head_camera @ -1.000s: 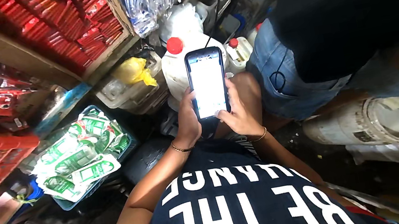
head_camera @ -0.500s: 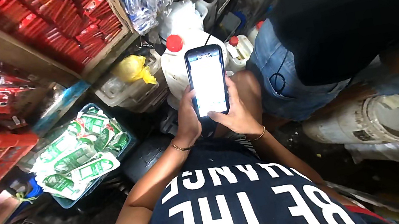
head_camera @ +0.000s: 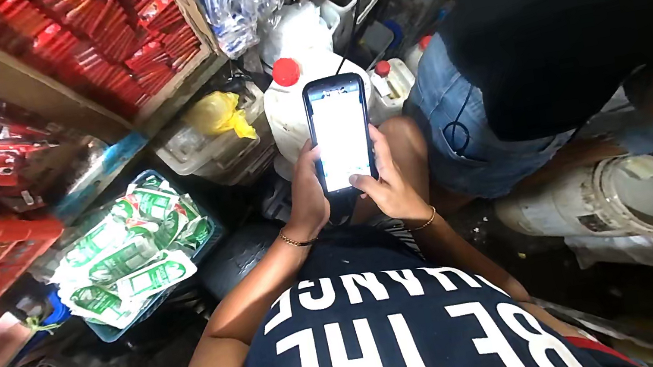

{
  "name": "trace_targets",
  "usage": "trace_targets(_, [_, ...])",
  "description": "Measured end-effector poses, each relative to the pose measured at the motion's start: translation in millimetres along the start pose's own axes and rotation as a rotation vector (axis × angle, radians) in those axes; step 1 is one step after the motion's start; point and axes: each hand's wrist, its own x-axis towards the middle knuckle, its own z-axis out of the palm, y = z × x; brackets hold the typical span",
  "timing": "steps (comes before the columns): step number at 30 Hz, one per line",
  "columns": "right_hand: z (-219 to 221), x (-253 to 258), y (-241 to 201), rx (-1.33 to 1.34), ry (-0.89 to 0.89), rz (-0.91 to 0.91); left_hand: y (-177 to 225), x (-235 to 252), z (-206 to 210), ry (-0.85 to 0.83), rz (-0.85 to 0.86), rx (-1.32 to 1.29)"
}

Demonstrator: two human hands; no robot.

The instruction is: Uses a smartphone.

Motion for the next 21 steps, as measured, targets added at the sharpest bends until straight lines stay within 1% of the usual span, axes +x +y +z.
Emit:
trace_targets(4, [0.1, 0.4, 0.9, 0.001, 0.010, -0.011, 0.8, -0.5, 0.3, -0.007, 0.010, 0.002])
trace_targets(10, [-0.1, 0.1, 0.3, -0.010, 0.030, 0.030, 2.3, -1.2, -0.1, -0.017, -0.002, 0.009])
trace_targets(21, [-1.1, 0.3, 3.8, -0.008, 0.020, 0.014, 1.5, 0.4, 0.3, -0.007, 0.014, 0.028])
